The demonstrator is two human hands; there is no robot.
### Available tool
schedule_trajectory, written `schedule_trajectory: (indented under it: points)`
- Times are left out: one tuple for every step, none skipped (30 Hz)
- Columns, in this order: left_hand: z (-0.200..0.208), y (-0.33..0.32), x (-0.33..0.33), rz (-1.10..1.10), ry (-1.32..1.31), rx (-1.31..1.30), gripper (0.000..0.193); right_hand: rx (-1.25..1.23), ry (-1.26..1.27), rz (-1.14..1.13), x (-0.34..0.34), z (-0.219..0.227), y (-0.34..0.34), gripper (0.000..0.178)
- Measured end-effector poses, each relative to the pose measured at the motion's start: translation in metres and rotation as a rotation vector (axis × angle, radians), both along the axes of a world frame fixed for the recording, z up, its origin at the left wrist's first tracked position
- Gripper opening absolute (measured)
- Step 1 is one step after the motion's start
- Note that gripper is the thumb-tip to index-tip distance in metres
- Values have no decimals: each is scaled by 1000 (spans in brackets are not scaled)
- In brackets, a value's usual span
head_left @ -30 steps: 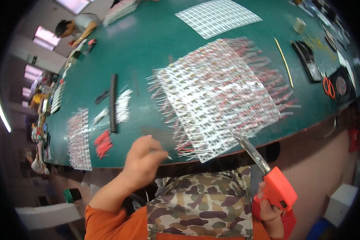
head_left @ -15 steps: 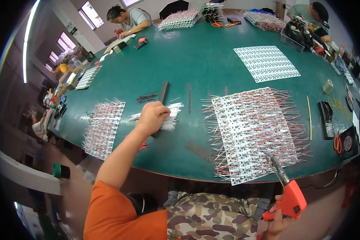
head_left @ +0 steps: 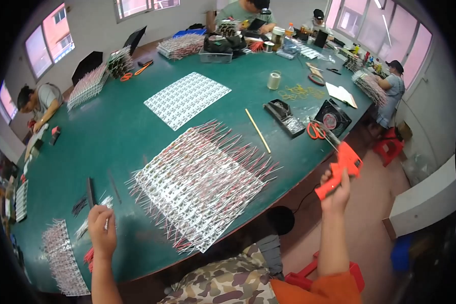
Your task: The person applies glue to wires on an electronic component board using a glue gun.
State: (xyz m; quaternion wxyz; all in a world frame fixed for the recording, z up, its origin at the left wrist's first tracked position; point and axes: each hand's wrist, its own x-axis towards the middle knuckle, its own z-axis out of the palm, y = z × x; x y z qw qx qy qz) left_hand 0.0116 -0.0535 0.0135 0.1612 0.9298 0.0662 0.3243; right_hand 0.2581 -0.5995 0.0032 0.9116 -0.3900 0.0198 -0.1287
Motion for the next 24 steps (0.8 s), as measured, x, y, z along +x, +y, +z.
schedule_trajectory:
  points:
    - [-3,-4,3,-32,-2,-33,8,66,29,17,23,-3,0,35]
    - [-5,-8,5,-61,-3,-65,8,118,54,94,48,-14,-6,34]
    - [-8,-12,8,-58,-12,-64,8,126,95,63,65,-13,6,36]
    - [-10,-16,9,-81,-26,-51,8,135,94,62,78,-8,21,36]
    - [-12,-19,12,-107,-41,-37,9,145,92,57,91,-4,30,36]
    - [-13,-21,13,-106,-48,-36,9,173,87,83,109,-10,32,36]
    - [-14,-23,15,-119,-50,-14,9,203,85,108,129,-21,34,37]
    - [-15,-23,16,-131,-50,8,10,241,109,127,147,-29,38,38]
    - [-17,-24,17,-127,-54,8,10,252,125,145,161,-34,42,39]
    - [-19,-24,13,-114,-69,33,11,216,159,132,165,-34,53,40]
    - [-20,-25,11,-101,-83,56,11,178,193,117,168,-35,64,41]
    - [-21,-25,13,-91,-77,53,11,200,170,138,170,-32,66,41]
    - [-21,-24,13,-109,-76,28,12,220,160,171,169,-32,71,40]
    - [-20,-25,13,-134,-72,-1,12,80,89,253,167,-31,63,39]
    - [-19,-27,12,-120,-52,-10,12,-27,313,170,172,-27,55,37]
    - [-19,-27,14,-126,-67,-33,13,-179,334,212,163,-13,54,36]
    - [-19,-26,16,-142,-90,-55,14,-330,346,243,156,-1,49,35]
    - [-19,-24,14,-154,-87,-77,15,-339,357,243,159,-5,35,35]
    - [-19,-24,13,-168,-84,-91,15,-639,455,229,161,-5,10,36]
    - [-19,-24,11,-152,-87,-118,15,-940,546,219,161,-1,1,36]
    - [-19,-23,9,-138,-92,-145,15,-950,551,210,157,-2,-5,36]
    - [-19,-22,7,-140,-86,-157,15,-1343,479,22,149,-1,0,38]
    - [-18,-23,6,-139,-87,-166,15,-1725,385,-183,137,1,7,40]
    - [-17,-23,5,-143,-93,-174,15,-1706,146,-374,118,6,29,44]
